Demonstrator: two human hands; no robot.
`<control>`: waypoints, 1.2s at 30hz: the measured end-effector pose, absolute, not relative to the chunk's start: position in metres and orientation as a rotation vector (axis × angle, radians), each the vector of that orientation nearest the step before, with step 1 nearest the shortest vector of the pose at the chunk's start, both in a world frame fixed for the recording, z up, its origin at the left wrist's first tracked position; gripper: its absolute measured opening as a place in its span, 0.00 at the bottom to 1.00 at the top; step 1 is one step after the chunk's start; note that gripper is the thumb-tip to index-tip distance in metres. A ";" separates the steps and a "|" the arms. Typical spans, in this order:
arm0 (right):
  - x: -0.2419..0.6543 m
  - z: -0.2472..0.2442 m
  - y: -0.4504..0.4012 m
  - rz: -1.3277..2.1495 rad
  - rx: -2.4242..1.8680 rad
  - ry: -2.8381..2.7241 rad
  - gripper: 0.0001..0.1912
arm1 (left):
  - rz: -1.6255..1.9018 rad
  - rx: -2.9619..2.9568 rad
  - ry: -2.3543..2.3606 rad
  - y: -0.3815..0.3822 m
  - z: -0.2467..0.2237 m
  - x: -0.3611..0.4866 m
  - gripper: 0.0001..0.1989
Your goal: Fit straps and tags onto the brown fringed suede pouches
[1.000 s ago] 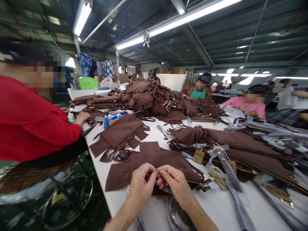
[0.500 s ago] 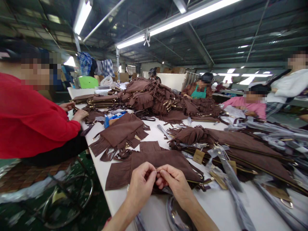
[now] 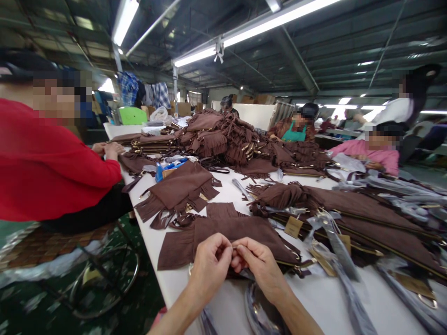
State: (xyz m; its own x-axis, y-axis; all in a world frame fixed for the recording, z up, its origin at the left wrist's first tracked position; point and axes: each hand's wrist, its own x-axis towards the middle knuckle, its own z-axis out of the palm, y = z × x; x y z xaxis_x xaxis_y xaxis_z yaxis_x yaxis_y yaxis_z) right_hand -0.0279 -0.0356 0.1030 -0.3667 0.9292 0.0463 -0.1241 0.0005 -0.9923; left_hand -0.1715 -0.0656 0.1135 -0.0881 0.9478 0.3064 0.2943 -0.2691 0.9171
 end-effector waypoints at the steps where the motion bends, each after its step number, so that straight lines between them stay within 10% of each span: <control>1: -0.027 0.102 -0.035 1.521 -0.897 -1.400 0.21 | 1.388 1.583 1.366 -0.066 0.113 -0.172 0.09; 21: -0.027 0.095 -0.036 1.438 -0.951 -1.496 0.18 | 1.390 1.575 1.361 -0.065 0.107 -0.169 0.09; 29: -0.026 0.097 -0.040 0.689 -0.927 -1.995 0.14 | 1.386 1.839 1.519 -0.065 0.098 -0.167 0.09; 36: -0.001 0.118 -0.027 0.687 -1.039 -2.010 0.15 | 1.342 2.101 1.413 -0.073 0.102 -0.184 0.12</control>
